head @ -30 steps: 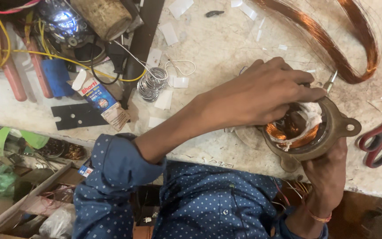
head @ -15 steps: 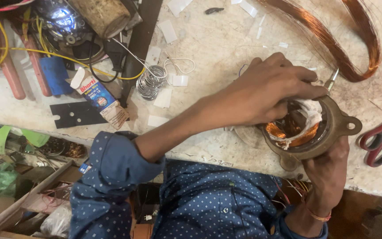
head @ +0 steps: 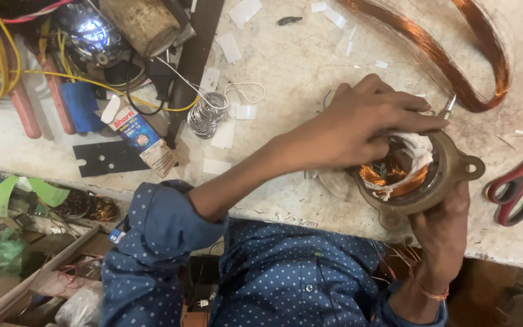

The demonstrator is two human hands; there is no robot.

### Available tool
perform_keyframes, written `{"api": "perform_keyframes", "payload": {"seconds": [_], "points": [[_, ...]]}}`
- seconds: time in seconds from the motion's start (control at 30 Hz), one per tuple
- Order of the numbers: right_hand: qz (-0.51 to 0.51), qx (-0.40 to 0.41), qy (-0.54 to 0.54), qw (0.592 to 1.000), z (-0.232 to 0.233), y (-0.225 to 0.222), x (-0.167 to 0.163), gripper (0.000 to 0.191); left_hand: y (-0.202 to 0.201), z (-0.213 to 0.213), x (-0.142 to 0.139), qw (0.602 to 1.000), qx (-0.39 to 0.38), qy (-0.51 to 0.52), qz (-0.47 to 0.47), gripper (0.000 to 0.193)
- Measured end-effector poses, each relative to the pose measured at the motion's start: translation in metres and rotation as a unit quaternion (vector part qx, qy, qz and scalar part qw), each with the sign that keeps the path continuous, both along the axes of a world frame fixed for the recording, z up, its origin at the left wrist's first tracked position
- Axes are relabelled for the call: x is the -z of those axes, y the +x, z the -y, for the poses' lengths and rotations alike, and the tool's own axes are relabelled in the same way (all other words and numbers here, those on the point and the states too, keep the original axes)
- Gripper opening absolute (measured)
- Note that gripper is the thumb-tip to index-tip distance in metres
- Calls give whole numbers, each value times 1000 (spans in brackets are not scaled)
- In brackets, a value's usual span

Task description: The person winds copper wire around a motor stator core, inserting small white insulating spacers between layers. They use a screwdriver to press the wire into place and scissors to trim the spacers. The work continues with repeated winding and spacer insertion throughout the clip.

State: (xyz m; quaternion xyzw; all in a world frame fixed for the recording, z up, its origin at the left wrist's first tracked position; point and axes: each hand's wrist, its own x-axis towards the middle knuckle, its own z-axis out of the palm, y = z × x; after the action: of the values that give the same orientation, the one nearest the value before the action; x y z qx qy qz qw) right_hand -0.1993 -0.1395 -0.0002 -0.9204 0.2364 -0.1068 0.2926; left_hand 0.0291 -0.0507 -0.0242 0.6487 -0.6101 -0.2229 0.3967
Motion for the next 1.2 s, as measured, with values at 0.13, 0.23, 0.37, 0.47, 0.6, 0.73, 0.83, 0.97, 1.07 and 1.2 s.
{"api": "perform_keyframes", "payload": {"seconds": [0.13,0.23,0.37,0.47,0.6,0.73,0.83,0.97,1.07,1.2], "points": [[21,42,91,995,0,-8,7,51,3,0,-1,999,19,31,-30,61],[10,37,47,998,1,-9,9,52,-1,0,-3,998,10,51,-34,58],[-27,51,40,998,3,-6,6,54,-7,-2,-4,997,-1,72,-30,59],[-17,64,86,994,2,-7,6,57,-11,-3,-3,999,-22,18,-34,60],[18,66,125,990,5,-13,12,65,-10,-11,1,999,-29,-20,-6,61],[17,53,117,992,9,-20,17,65,-6,-8,3,999,-19,-47,-8,61],[30,32,147,988,13,-17,11,59,8,-18,-2,996,-8,-75,-36,53],[88,55,251,962,5,-13,-11,48,36,-69,-26,986,-101,-90,-96,38],[212,82,334,915,-7,-7,-24,43,60,-118,-49,975,-217,-46,-27,25],[281,223,326,875,-13,4,-29,31,61,-169,-74,944,-326,-28,45,19]]}}
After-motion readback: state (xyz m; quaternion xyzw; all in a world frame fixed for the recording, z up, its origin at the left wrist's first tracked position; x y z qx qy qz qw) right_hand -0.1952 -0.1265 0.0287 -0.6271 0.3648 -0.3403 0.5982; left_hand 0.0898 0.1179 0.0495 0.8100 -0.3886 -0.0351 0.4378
